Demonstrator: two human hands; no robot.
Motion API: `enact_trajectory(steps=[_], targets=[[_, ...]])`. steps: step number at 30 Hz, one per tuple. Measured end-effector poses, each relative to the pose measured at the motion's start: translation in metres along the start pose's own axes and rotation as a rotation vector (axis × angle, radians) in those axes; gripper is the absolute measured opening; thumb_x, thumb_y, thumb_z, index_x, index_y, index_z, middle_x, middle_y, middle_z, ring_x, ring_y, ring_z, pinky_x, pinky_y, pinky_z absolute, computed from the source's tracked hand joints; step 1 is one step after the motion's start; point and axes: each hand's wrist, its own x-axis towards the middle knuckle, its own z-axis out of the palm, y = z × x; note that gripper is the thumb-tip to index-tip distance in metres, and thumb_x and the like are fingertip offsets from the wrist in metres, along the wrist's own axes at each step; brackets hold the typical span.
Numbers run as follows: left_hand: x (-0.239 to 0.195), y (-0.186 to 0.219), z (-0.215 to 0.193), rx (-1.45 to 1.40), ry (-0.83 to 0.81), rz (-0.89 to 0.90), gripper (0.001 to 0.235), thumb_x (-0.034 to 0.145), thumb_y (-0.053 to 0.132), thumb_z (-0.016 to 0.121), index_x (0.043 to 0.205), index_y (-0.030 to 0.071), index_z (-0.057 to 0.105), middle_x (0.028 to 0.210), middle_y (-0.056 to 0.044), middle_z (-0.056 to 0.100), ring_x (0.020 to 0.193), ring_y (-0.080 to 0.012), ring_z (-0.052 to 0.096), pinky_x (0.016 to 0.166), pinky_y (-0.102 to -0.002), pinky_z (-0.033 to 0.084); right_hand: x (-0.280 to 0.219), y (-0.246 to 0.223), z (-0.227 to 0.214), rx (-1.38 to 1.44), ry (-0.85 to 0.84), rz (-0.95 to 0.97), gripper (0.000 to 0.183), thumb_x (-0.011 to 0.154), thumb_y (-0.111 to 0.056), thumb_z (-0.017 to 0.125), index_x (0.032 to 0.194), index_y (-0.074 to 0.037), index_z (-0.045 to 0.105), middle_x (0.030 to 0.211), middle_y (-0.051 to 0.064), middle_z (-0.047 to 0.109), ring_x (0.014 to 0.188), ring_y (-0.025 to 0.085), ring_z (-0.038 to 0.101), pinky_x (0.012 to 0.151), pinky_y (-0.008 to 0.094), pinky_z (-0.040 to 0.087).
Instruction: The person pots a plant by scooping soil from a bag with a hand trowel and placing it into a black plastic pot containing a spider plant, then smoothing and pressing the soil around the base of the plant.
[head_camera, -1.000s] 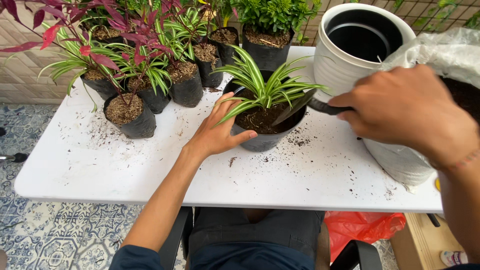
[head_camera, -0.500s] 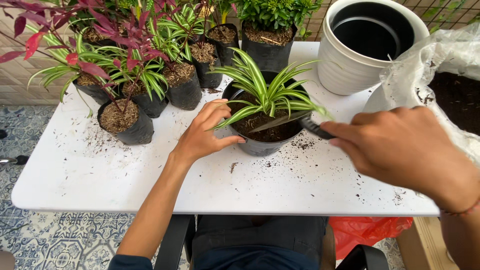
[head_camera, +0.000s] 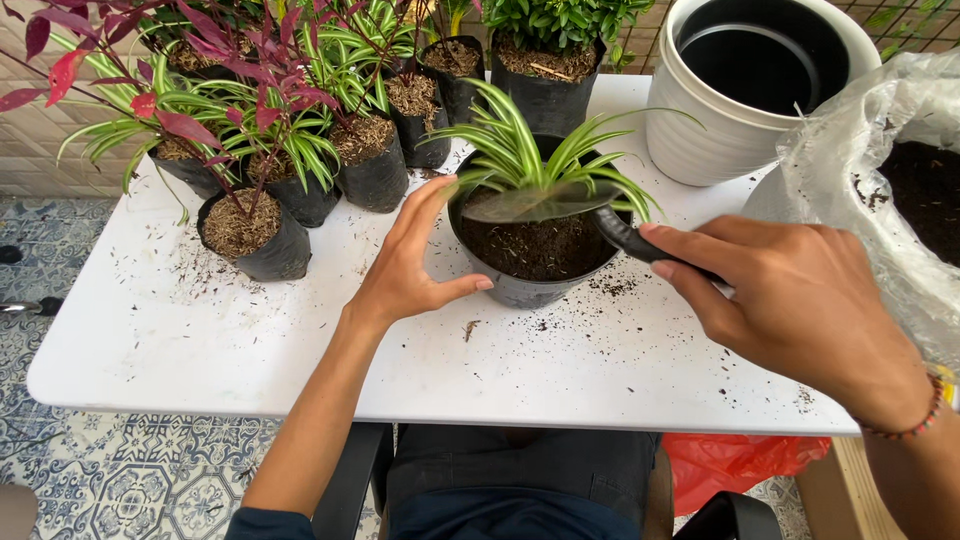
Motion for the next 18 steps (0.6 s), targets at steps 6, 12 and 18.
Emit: enact_trajectory(steps=[6,12,18], targets=[[-0.002,-0.002,0.004,-0.007,0.030,-0.016,0.089,0.079,0.046,0.077,0.145,0.003,0.035,0.150,-0.015,0.035,0.143,-0.0313,0.034,0.120,-0.048,0.030,0.023,-0.006,0.001,-0.348,0.305,-0.272,0.014,0.095,-0.031,0.071,0.103,-0.043,0.071,0.085,-0.009,0.066,0.062,0.016,0.063,0.039,0.031,0.040],[-0.001,-0.003,0.007,-0.047,0.024,-0.052,0.090,0.078,0.044,0.078,0.144,0.002,0.034,0.149,-0.016,0.036,0.142,-0.0307,0.035,0.119,-0.045,0.030,0.053,-0.019,-0.002,-0.461,0.206,-0.244,0.013,0.098,-0.029,0.061,0.098,-0.039,0.069,0.066,-0.008,0.058,0.055,0.019,0.063,0.035,0.031,0.038],[0.002,0.003,0.003,-0.061,-0.035,-0.146,0.088,0.080,0.045,0.074,0.146,0.004,0.033,0.151,-0.014,0.033,0.142,-0.0292,0.034,0.116,-0.045,0.031,0.069,-0.029,0.008,-0.425,0.010,-0.224,0.017,0.092,-0.026,0.055,0.099,-0.033,0.068,0.063,-0.003,0.060,0.056,0.021,0.066,0.035,0.033,0.040]])
